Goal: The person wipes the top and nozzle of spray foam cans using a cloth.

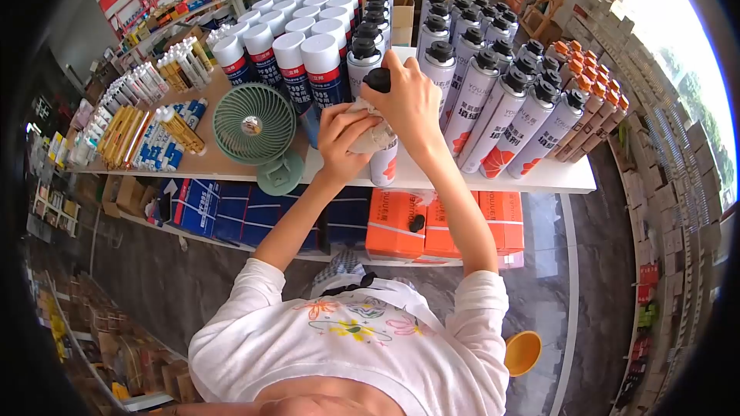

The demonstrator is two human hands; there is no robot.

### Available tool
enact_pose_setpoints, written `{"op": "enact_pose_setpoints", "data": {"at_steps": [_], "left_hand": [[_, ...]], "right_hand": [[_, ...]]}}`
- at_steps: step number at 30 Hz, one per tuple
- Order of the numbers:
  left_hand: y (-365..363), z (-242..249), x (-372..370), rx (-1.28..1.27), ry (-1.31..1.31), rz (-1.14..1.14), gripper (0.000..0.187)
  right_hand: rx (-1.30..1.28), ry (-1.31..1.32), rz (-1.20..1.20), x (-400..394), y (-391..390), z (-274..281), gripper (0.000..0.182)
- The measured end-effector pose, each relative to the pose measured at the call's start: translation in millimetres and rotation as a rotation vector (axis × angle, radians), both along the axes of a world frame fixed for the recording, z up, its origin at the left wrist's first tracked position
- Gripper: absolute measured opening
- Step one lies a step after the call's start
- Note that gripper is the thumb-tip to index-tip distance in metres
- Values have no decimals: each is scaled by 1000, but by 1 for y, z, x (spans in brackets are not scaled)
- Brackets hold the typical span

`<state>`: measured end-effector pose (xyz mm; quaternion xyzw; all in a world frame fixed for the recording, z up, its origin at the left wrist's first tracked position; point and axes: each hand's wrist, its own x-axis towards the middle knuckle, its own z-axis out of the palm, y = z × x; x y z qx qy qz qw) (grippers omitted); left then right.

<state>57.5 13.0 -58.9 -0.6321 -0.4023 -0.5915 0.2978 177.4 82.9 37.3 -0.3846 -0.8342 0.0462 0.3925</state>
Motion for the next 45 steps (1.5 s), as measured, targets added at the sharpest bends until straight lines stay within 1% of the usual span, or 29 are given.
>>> {"op": "enact_pose_setpoints", "data": {"at_steps": [2,4,5,8,12,13,16,18,20,23,24,26,28,29,30,33,34,36,37,38,40,41,42,44,45], "left_hand": [[-4,-25,-1,-12,13,8,55],[-14,-54,0,-140,65,-19,45],[-16,-69,-1,-177,62,-24,45],[-14,-89,-6,-219,26,13,44],[-12,-39,-2,-166,-14,-30,42],[-9,-23,4,-106,-62,-35,44],[-3,-6,13,-90,-100,-43,44],[-4,-24,13,-103,-81,-23,44],[-11,-52,11,-176,39,41,46],[-18,-99,10,-254,21,35,47],[-21,-102,9,-294,-4,22,47],[-23,-109,10,-286,-36,8,44],[-27,-94,14,-232,-80,12,42],[-28,-88,11,-230,-64,-5,48],[-27,-79,11,-228,-67,-7,48],[-27,-49,8,-147,-94,-42,48],[-25,-44,6,-145,-95,-34,48],[-22,-37,1,-153,-14,-31,49],[-21,-29,0,-150,4,-24,49],[-18,-20,1,-152,1,-21,49],[-13,0,4,-85,32,-15,50],[-9,6,4,-91,38,10,51],[-5,9,6,-97,35,15,51],[0,13,7,-66,49,28,52],[1,3,6,-57,46,48,50]], "right_hand": [[62,20,14,0,4,-3,46],[52,4,-14,-1,6,-3,47],[88,9,-26,-2,6,-5,48],[171,2,-41,-10,1,-9,51],[160,-23,-31,-11,7,-9,52],[146,-32,-21,-12,7,-9,52],[227,-16,-56,-12,7,-12,51],[186,-31,-41,-10,9,-11,51],[195,-29,-32,-9,8,-9,50],[234,-7,-46,-12,9,-13,49],[258,5,-47,-13,7,-14,49],[199,-13,-54,-9,7,-13,52],[117,13,10,-3,7,-9,61],[50,3,8,0,7,-7,76],[52,-1,6,3,7,-7,76],[-206,162,133,16,20,-14,93],[-322,235,206,20,28,-16,88],[-419,418,436,24,59,-33,80],[-620,461,573,29,63,-27,75],[-623,459,574,31,65,-24,75],[-635,357,812,32,63,-17,69],[-625,341,826,27,65,-19,64],[-631,340,830,24,64,-19,64],[-764,313,762,18,64,-18,54],[-742,407,727,15,59,-18,49]]}}
